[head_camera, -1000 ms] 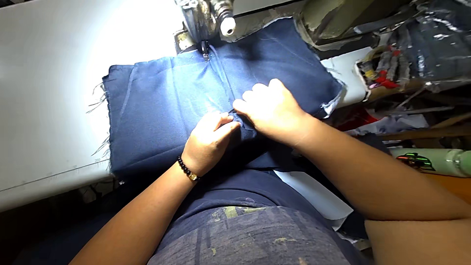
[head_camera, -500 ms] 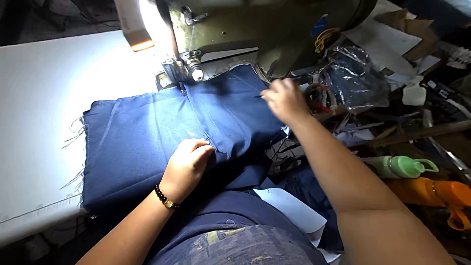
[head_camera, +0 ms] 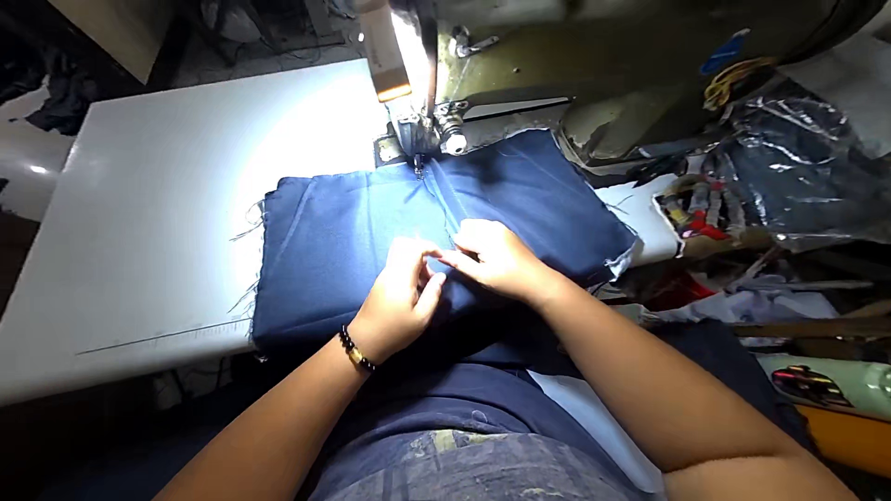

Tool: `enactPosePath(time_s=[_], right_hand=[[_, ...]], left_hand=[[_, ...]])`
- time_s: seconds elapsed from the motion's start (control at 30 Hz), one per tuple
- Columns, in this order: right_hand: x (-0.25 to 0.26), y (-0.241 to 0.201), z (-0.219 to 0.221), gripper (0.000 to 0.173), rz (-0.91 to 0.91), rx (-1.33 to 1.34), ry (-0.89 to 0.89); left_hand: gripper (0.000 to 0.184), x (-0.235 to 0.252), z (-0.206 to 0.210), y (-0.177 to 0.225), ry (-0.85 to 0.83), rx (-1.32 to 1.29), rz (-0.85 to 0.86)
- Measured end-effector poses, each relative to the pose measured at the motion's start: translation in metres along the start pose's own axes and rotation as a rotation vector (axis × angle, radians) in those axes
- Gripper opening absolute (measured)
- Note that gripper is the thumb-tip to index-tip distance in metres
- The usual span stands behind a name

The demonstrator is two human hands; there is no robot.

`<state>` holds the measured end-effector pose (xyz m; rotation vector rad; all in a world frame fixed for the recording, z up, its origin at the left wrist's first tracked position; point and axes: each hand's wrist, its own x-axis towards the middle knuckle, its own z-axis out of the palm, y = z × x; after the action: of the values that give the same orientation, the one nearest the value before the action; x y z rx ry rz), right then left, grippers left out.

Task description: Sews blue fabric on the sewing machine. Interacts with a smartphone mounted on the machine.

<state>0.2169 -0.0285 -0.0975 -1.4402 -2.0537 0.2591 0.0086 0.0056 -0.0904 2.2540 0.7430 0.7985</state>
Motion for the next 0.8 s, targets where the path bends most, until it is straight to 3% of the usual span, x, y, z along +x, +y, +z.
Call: enactPosePath(time_s=[0.1, 0.2, 0.4, 0.53, 0.8], right_hand=[[-0.016, -0.011, 0.002, 0.033, 0.11, 0.081, 0.062], [-0.024, -0.018, 0.005, 0.022, 0.165, 0.12, 0.144], [-0.032, -0.016, 0.002, 0.019, 0.169, 0.164, 0.155], [-0.035, -0.016, -0.001, 0.02, 0.143, 0.185, 0.133], [-0.038, -0.017, 0.002, 0.02, 0.15, 0.133, 0.135]], left_hand=[[0.021, 0.028, -0.016, -0.008, -0.04, 0.125, 0.096], [0.016, 0.057, -0.019, -0.016, -0.186, 0.196, 0.269], [0.022, 0.076, -0.014, -0.025, -0.362, 0.283, 0.497], [0.024, 0.075, -0.005, -0.016, -0.383, 0.404, 0.512], [0.023, 0.067, 0.007, -0.021, -0.343, 0.387, 0.467]])
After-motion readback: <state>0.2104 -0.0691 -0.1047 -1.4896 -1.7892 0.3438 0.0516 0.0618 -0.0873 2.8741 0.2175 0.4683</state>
